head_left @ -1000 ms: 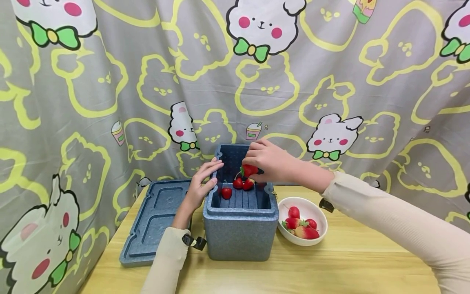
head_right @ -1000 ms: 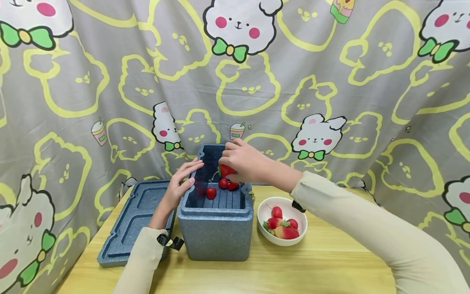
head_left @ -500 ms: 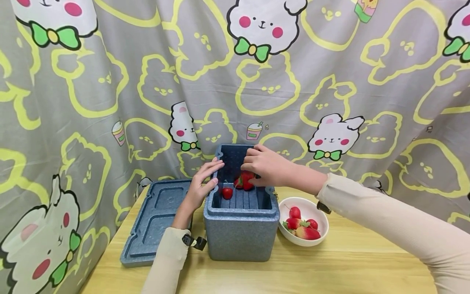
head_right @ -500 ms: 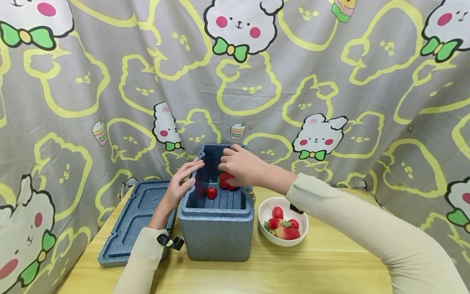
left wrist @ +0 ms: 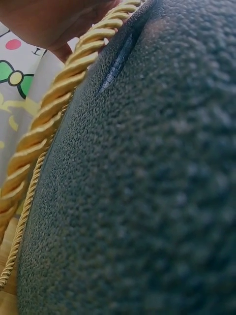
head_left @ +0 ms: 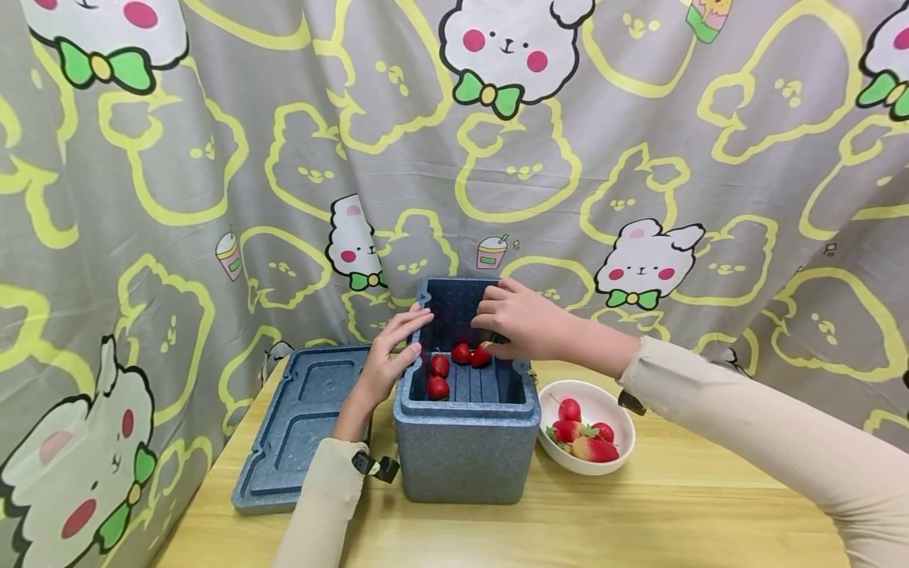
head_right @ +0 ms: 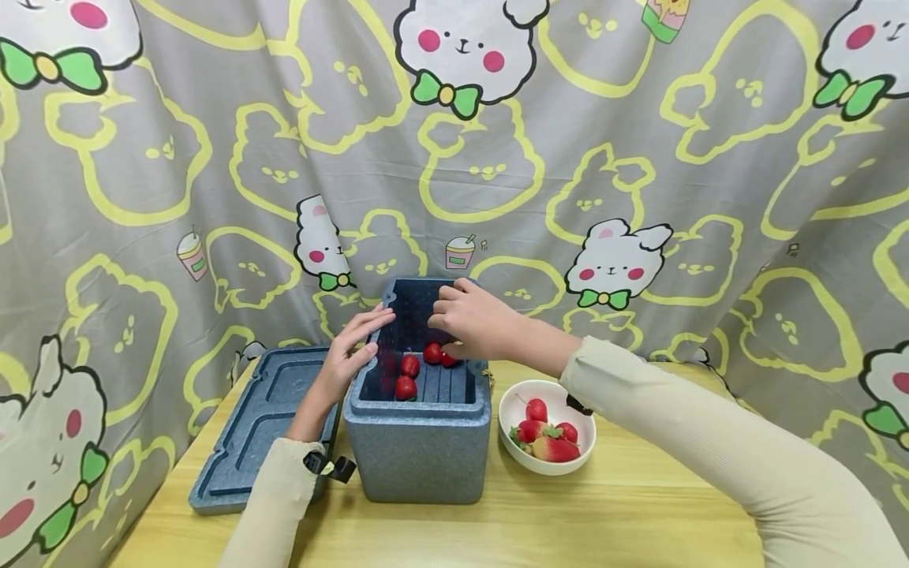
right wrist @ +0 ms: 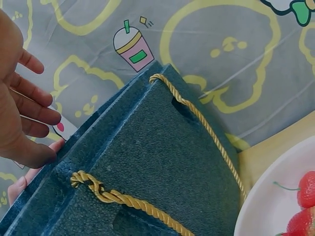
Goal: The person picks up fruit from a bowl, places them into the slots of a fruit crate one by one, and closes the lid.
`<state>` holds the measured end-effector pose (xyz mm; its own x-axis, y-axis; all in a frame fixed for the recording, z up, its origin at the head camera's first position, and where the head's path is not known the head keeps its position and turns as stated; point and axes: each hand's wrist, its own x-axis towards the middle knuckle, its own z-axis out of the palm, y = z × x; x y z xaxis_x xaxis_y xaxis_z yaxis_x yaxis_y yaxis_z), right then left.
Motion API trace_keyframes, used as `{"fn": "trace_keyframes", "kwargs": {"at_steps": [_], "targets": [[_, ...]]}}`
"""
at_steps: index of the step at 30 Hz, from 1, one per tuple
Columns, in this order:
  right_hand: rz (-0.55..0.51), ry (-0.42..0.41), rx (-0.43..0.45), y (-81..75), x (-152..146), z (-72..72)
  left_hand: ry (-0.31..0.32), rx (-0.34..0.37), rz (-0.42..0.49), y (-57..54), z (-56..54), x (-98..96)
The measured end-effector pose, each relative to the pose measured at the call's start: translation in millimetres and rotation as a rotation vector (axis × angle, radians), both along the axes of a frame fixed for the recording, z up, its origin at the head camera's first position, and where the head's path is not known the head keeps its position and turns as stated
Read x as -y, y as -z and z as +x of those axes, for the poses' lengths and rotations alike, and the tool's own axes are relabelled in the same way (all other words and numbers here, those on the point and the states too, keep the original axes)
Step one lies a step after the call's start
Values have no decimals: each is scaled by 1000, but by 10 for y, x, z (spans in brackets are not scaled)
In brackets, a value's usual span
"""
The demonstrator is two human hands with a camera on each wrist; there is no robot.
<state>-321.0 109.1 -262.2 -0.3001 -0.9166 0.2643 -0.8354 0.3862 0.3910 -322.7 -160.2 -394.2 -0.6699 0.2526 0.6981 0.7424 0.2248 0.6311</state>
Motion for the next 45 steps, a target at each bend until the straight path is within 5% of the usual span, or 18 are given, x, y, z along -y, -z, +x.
{"fn": "trace_keyframes", "kwargs": {"at_steps": [19, 34, 45], "targets": [[-162, 54, 24, 105, -693, -53, 0, 8, 2, 0, 4, 3], [-214, 133, 66, 556, -1238, -15, 16, -10, 3, 4, 11, -16], [-172, 134, 183, 939, -1370, 44, 18, 2, 6, -14, 29, -16]]}}
